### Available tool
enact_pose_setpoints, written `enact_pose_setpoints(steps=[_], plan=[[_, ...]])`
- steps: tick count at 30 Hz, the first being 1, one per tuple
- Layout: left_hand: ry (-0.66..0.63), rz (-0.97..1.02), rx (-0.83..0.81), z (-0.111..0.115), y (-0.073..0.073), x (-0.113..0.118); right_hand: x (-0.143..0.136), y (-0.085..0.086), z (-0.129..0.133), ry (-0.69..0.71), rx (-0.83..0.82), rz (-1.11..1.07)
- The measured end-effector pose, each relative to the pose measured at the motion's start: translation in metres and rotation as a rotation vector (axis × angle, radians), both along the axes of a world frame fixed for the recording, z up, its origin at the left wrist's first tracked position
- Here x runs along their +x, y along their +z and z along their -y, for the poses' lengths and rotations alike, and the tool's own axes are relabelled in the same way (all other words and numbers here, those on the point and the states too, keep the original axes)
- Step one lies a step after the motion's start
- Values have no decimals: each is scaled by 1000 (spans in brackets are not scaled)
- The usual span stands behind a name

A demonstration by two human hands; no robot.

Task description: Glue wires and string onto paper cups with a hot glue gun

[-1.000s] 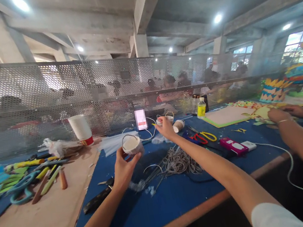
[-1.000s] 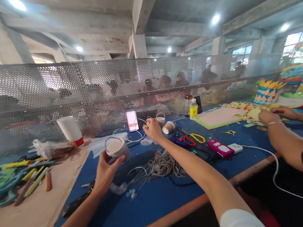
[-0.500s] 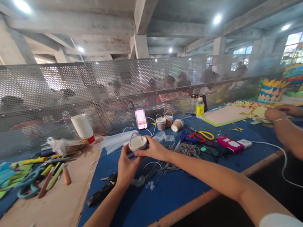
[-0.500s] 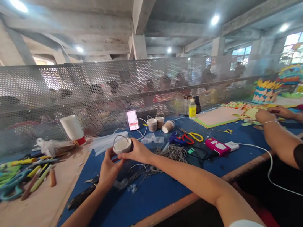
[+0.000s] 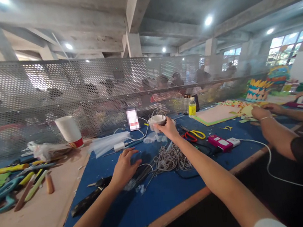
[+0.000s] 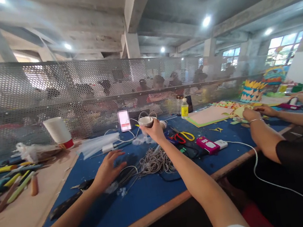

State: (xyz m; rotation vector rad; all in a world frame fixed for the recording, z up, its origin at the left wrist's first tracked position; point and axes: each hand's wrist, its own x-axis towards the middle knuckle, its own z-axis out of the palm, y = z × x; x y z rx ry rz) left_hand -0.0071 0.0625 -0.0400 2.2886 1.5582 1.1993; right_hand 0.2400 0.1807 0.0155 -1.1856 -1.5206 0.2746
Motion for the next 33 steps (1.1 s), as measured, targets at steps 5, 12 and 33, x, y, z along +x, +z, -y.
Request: enact_pose_setpoints(steps=[5,12,33], plan=[[-68,-133,-3,-38,14,27,21,-5,-8,-135,-24,-56],[-105,8,-60,-94,26,80,27,-14,-10,-194,-35,-30],[61,381,-94,18,43,11,10,-38,-11,-218,-149,250]])
